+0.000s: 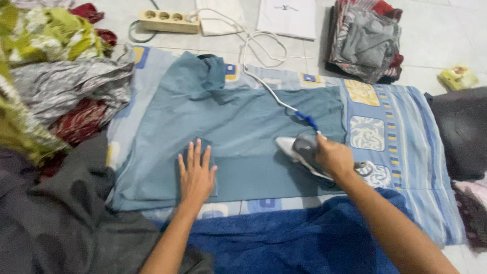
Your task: The person irons a blue shirt on a bed-like surface, folding the sleeves and ironing both sides before completing the fold.
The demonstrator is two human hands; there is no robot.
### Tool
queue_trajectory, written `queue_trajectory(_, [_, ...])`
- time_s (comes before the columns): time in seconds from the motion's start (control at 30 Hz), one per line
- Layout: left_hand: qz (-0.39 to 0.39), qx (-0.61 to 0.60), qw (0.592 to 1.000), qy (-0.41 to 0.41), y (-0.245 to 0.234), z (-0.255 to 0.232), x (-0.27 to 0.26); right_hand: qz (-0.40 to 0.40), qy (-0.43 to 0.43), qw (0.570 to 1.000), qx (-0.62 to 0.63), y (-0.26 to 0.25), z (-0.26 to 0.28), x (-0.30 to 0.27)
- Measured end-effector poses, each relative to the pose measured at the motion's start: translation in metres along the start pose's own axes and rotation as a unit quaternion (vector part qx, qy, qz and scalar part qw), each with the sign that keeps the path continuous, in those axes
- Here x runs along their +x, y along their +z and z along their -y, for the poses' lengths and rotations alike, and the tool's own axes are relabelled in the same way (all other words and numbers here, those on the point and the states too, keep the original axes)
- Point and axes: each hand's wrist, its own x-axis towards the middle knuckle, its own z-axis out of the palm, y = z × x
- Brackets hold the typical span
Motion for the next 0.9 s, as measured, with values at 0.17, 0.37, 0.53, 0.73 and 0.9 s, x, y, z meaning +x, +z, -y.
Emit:
queue_trajectory(0.17, [0.083,-0.01,0.996,-0.035,0.016,-0.013,0.007,-0.046,0.121,0.99,-0.06,0.015,-0.098,0.02])
queue_trajectory(0.37, [-0.042,0.021,0.993,-0.104,0.033,0.063,0.056,-0.066,0.233,0.965,-0.105,0.023,-0.187,0.052])
queue_trajectory(0.53, [0.018,-0.046,0.951,-0.304,0.058,0.157,0.164,-0.233,0.186,0.939,-0.174,0.012,-0.162,0.099])
queue_trajectory(0.73, [0.123,-0.371,0.809,-0.44,0.101,0.217,0.245,-0.006,-0.169,0.967,0.19,0.036,-0.016,0.169])
queue_trajectory(0.9, [-0.149,0.157,0.959,-0.184,0.123,0.216,0.266,0.017,-0.227,0.941,0.248,0.056,0.058,0.227])
